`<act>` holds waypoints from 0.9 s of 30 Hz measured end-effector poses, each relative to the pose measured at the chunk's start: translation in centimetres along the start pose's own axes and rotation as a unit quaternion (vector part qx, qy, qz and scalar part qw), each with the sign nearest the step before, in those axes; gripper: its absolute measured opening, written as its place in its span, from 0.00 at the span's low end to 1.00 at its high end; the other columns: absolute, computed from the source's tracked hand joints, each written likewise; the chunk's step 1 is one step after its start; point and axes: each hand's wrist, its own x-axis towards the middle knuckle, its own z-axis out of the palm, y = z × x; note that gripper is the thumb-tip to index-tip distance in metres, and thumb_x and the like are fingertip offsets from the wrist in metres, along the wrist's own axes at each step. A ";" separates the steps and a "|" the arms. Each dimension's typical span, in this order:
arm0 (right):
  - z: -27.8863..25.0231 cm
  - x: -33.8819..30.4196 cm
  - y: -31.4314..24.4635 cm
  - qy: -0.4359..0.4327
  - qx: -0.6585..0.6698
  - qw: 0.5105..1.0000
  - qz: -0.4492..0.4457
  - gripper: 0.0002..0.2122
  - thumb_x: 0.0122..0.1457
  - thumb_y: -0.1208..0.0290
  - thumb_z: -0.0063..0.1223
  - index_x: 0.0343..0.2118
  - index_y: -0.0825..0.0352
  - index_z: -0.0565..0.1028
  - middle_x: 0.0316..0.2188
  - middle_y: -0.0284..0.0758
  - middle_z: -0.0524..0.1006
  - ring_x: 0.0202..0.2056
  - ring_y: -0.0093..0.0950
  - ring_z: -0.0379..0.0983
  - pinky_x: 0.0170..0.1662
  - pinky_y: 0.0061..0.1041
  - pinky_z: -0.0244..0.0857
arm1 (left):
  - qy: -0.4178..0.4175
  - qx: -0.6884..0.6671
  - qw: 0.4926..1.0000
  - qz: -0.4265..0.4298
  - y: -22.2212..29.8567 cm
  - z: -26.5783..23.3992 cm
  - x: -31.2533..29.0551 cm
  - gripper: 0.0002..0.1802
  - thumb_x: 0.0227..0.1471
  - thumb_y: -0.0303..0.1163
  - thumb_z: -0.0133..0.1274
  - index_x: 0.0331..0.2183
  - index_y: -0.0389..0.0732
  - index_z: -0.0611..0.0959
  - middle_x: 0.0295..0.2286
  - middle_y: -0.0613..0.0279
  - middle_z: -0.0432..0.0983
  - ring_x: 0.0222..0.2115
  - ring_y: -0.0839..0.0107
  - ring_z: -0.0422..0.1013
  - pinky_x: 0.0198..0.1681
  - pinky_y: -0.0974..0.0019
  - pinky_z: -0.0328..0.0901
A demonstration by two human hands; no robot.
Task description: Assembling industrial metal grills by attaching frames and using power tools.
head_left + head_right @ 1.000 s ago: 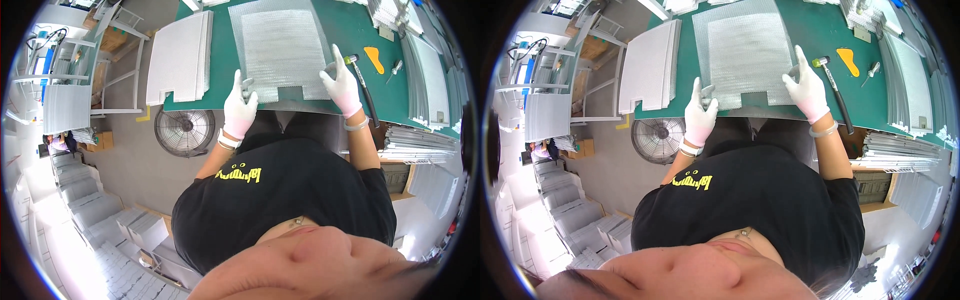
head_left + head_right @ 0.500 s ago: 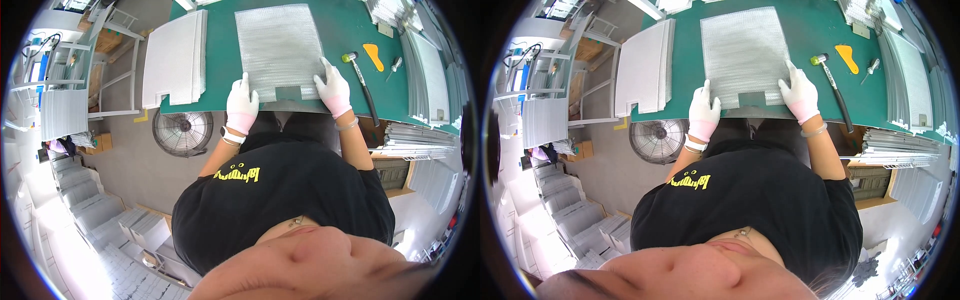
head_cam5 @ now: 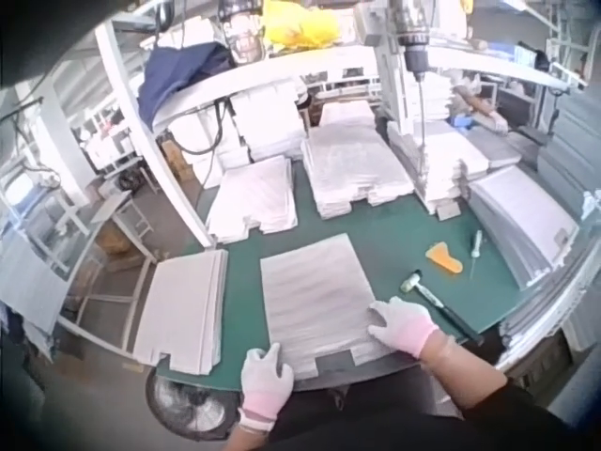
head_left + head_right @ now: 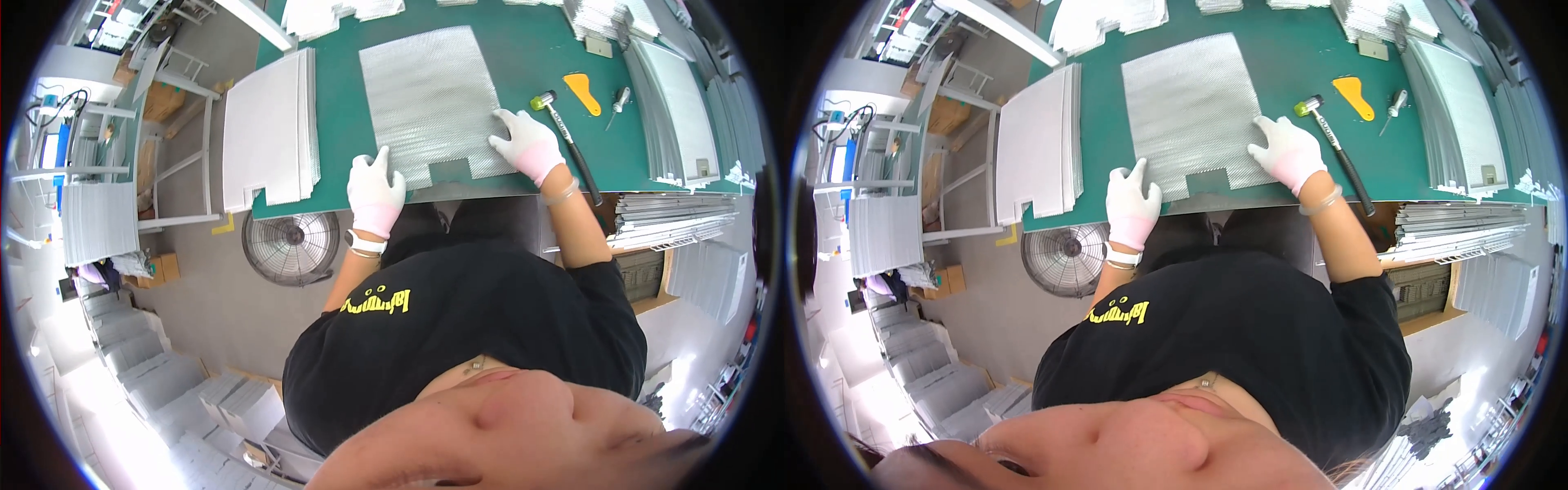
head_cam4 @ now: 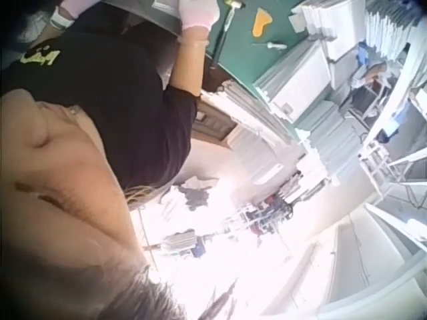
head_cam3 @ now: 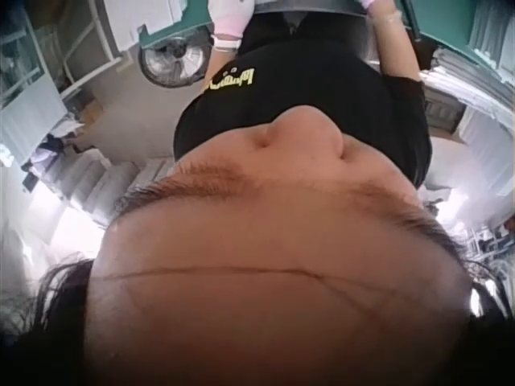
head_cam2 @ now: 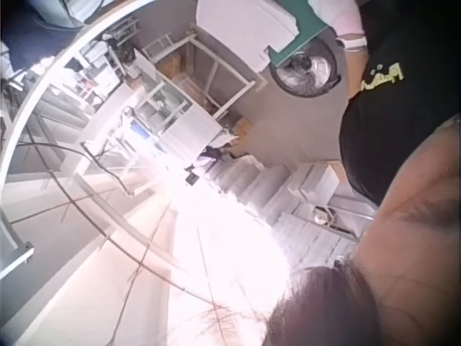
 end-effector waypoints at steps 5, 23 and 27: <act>-7.7 9.7 7.3 0.154 0.013 0.986 -0.058 0.20 0.58 0.50 0.50 0.43 0.61 0.81 0.41 0.44 0.81 0.47 0.46 0.76 0.51 0.41 0.70 | -0.004 0.021 0.999 0.026 -0.4 0.0 0.6 0.28 0.50 0.43 0.59 0.51 0.39 0.81 0.53 0.47 0.68 0.52 0.50 0.66 0.55 0.48 0.61; -19.0 31.7 27.5 0.295 -0.142 0.924 0.196 0.34 0.59 0.42 0.50 0.56 0.71 0.73 0.51 0.51 0.78 0.53 0.44 0.76 0.59 0.38 0.66 | 0.073 -0.065 0.993 0.061 -1.8 -3.1 -2.8 0.36 0.47 0.32 0.63 0.57 0.35 0.72 0.63 0.32 0.54 0.62 0.38 0.55 0.64 0.44 0.52; -21.0 25.1 14.6 0.295 -0.101 0.931 0.188 0.28 0.55 0.57 0.63 0.55 0.69 0.76 0.49 0.49 0.79 0.54 0.41 0.75 0.58 0.37 0.67 | 0.070 -0.055 0.994 0.058 -0.7 -3.5 -2.7 0.35 0.47 0.33 0.63 0.57 0.36 0.72 0.63 0.33 0.54 0.63 0.38 0.55 0.64 0.45 0.52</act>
